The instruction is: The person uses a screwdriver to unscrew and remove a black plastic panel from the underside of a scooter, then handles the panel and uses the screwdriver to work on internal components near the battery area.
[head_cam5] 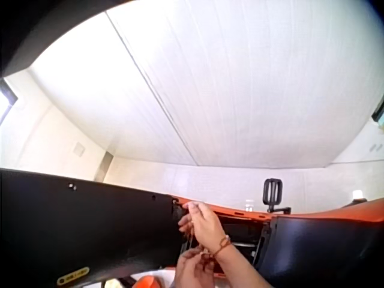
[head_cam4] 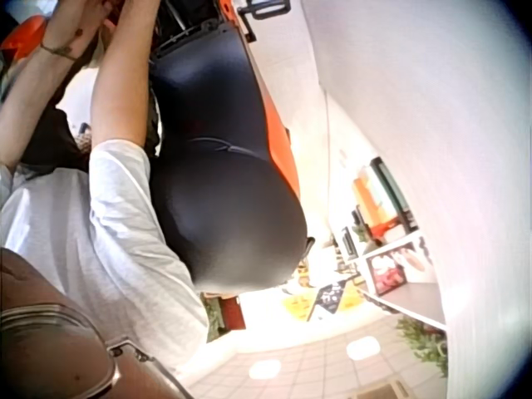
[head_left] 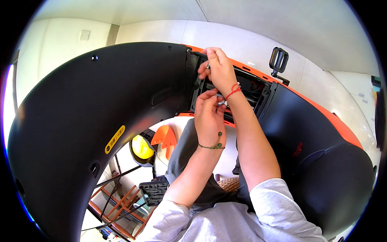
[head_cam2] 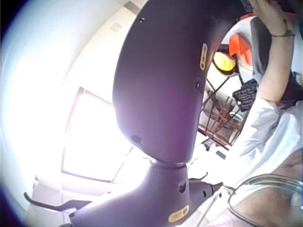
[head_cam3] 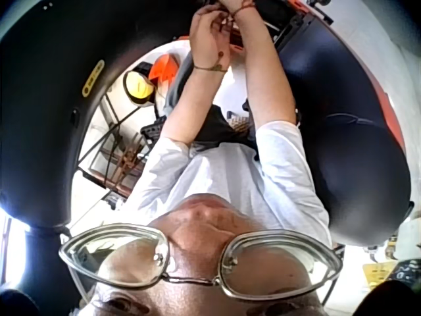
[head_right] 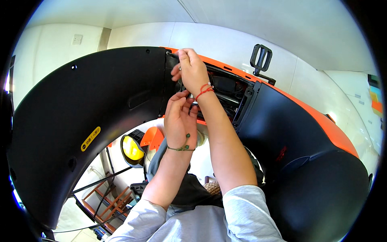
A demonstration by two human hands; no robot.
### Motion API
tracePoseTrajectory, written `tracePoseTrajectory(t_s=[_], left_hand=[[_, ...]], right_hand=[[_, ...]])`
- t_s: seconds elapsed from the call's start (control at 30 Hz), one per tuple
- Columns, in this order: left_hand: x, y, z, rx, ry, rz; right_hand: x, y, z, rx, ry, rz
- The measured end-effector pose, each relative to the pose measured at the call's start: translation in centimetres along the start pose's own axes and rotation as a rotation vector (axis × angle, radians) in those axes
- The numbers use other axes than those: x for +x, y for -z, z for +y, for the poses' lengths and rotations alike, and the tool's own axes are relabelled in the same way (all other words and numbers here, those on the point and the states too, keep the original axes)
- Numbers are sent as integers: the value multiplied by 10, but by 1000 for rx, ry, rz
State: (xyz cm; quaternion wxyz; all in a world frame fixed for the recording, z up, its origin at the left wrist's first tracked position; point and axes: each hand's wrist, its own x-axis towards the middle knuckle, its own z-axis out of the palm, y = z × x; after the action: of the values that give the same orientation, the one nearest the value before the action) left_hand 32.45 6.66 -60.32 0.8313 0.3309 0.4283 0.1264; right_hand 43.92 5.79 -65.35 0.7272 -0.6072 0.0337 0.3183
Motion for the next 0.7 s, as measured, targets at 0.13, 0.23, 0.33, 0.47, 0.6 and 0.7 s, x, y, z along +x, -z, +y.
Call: tracePoseTrajectory(t_s=[0.13, 0.23, 0.33, 0.47, 0.6, 0.7], left_hand=[[0, 3, 8, -47, 46, 11], [-1, -1, 8, -70, 72, 11], [-2, -4, 7, -81, 91, 7], [-1, -5, 8, -101, 97, -12], [1, -5, 7, -102, 108, -6], [3, -2, 10, -110, 114, -5]], right_hand=[[3, 1, 7, 102, 52, -73], [2, 9, 7, -279, 135, 55], [5, 10, 13, -437, 232, 151], [9, 6, 14, -23, 170, 96], [9, 10, 10, 366, 18, 4], [9, 8, 9, 319, 135, -58]])
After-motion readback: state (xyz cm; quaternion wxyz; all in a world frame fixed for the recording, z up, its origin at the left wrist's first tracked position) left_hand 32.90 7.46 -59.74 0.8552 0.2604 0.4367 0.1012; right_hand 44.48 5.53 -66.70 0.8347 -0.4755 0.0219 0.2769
